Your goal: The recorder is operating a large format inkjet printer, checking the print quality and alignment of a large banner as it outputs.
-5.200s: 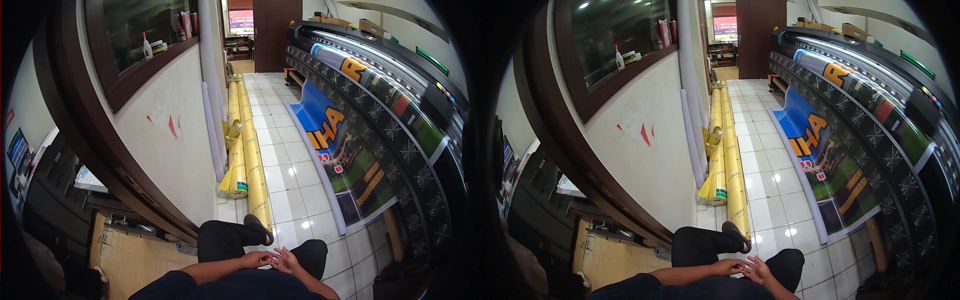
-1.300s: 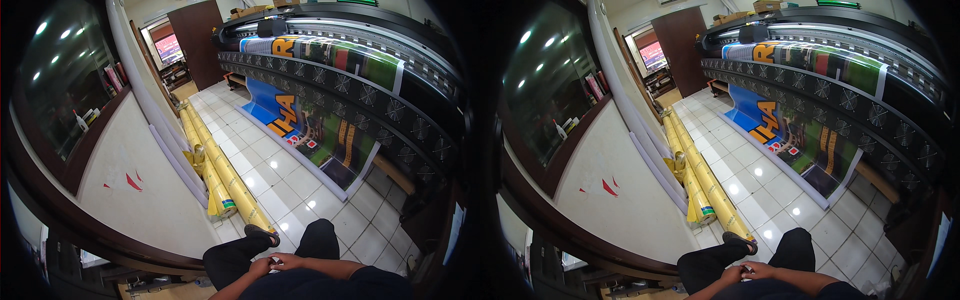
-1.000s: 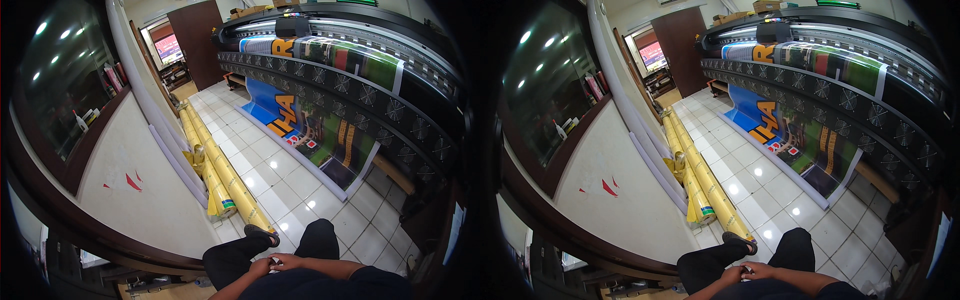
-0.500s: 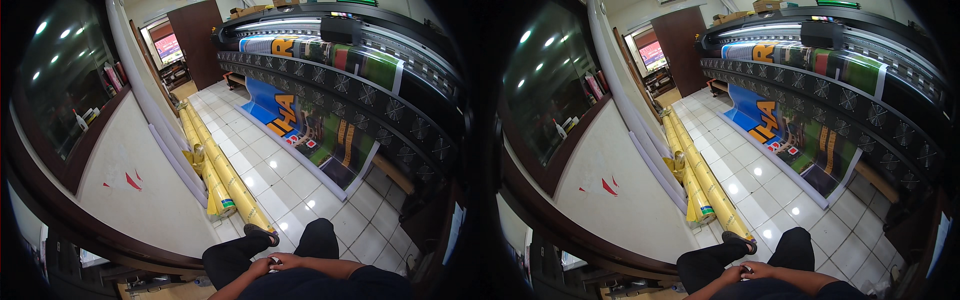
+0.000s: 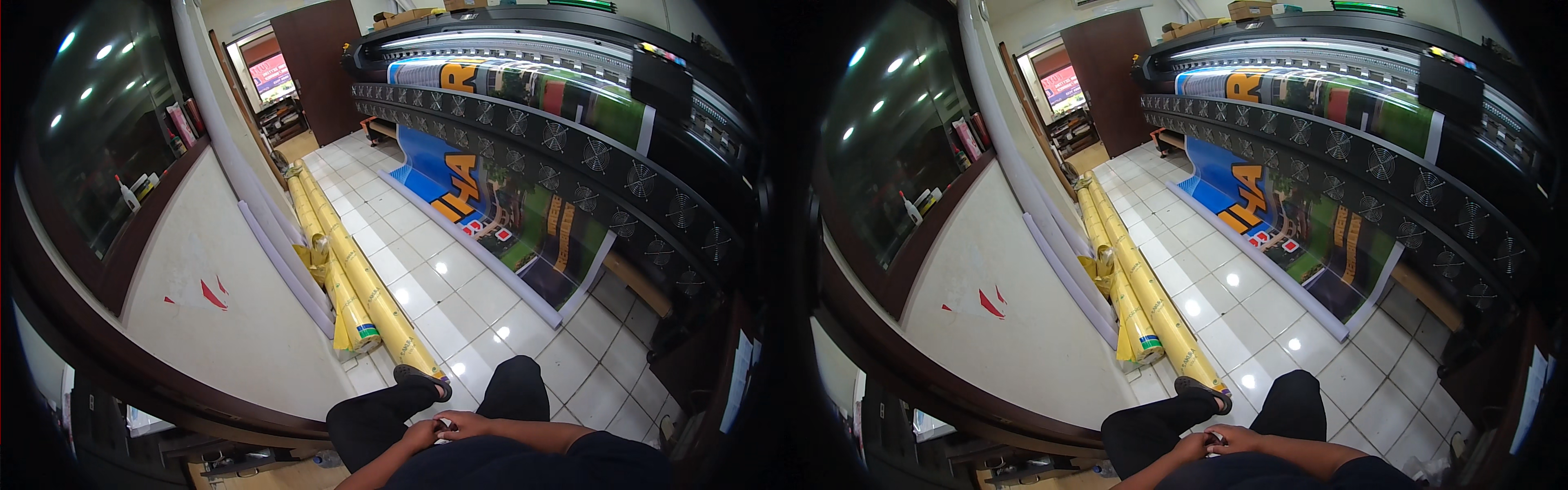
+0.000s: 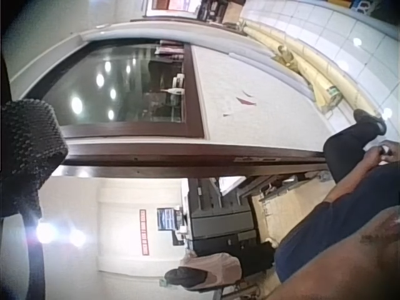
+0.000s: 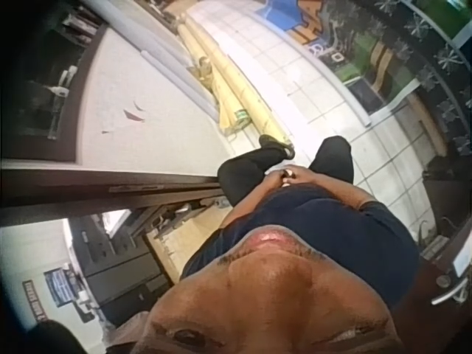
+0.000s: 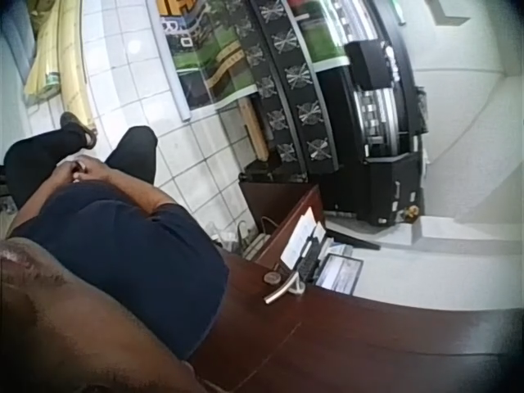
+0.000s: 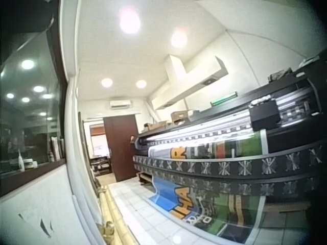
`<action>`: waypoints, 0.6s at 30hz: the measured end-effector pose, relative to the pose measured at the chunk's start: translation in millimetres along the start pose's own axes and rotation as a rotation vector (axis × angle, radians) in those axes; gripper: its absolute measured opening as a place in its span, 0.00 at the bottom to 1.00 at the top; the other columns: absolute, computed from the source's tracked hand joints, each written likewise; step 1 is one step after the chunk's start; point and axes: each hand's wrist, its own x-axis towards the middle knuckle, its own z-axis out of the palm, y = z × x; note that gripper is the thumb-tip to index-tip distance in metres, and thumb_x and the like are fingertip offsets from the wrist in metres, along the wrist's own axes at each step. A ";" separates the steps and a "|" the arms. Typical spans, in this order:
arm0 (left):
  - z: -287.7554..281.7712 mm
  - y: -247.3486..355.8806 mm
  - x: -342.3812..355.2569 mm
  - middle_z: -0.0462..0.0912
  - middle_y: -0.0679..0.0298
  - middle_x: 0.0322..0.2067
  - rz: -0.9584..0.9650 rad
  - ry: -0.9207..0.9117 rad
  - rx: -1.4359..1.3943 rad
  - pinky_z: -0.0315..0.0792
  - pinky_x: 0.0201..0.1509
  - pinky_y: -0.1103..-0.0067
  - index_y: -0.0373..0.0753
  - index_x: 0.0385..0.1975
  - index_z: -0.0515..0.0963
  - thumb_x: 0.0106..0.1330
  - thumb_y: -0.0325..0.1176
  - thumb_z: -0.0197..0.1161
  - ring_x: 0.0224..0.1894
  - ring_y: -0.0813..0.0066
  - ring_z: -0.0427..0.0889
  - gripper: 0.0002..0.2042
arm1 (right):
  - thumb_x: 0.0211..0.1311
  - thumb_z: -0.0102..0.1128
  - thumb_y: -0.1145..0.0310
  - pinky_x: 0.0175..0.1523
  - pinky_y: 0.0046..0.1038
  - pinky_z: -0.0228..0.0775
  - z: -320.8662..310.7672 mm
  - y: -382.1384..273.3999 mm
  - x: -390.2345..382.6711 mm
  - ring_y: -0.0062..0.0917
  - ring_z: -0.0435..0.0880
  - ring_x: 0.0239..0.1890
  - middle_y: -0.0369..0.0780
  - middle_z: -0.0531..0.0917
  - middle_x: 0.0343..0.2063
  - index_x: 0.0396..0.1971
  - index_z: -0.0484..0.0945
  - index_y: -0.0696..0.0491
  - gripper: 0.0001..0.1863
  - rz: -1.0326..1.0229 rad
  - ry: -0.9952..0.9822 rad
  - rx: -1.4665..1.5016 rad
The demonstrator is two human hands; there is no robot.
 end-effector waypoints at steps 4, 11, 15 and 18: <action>-0.2 -0.7 -0.6 0.82 0.55 0.37 0.014 0.022 -0.006 0.72 0.45 0.65 0.44 0.39 0.80 0.61 0.42 0.55 0.42 0.55 0.80 0.13 | 0.60 0.59 0.58 0.50 0.28 0.72 0.6 0.0 -0.2 0.28 0.81 0.45 0.45 0.74 0.49 0.57 0.63 0.53 0.29 -0.023 0.013 -0.010; -2.7 7.2 -2.5 0.81 0.55 0.37 -0.075 0.040 0.011 0.71 0.45 0.65 0.44 0.40 0.79 0.62 0.44 0.53 0.42 0.54 0.79 0.14 | 0.61 0.58 0.58 0.53 0.28 0.70 1.1 2.0 -0.7 0.27 0.80 0.46 0.45 0.74 0.50 0.58 0.63 0.53 0.28 -0.049 0.009 0.050; -3.3 5.7 -2.0 0.81 0.54 0.37 -0.064 0.014 0.017 0.71 0.45 0.64 0.45 0.41 0.79 0.62 0.45 0.53 0.42 0.54 0.79 0.15 | 0.61 0.58 0.58 0.52 0.28 0.70 0.7 0.1 -0.9 0.27 0.80 0.46 0.44 0.74 0.50 0.58 0.63 0.54 0.28 -0.037 0.008 0.057; -3.8 7.1 -3.2 0.81 0.54 0.37 -0.038 0.016 0.044 0.71 0.45 0.64 0.44 0.41 0.79 0.62 0.45 0.53 0.42 0.54 0.79 0.15 | 0.59 0.59 0.54 0.49 0.28 0.71 1.5 0.0 -1.9 0.29 0.80 0.43 0.45 0.74 0.47 0.55 0.65 0.54 0.29 -0.062 0.052 0.078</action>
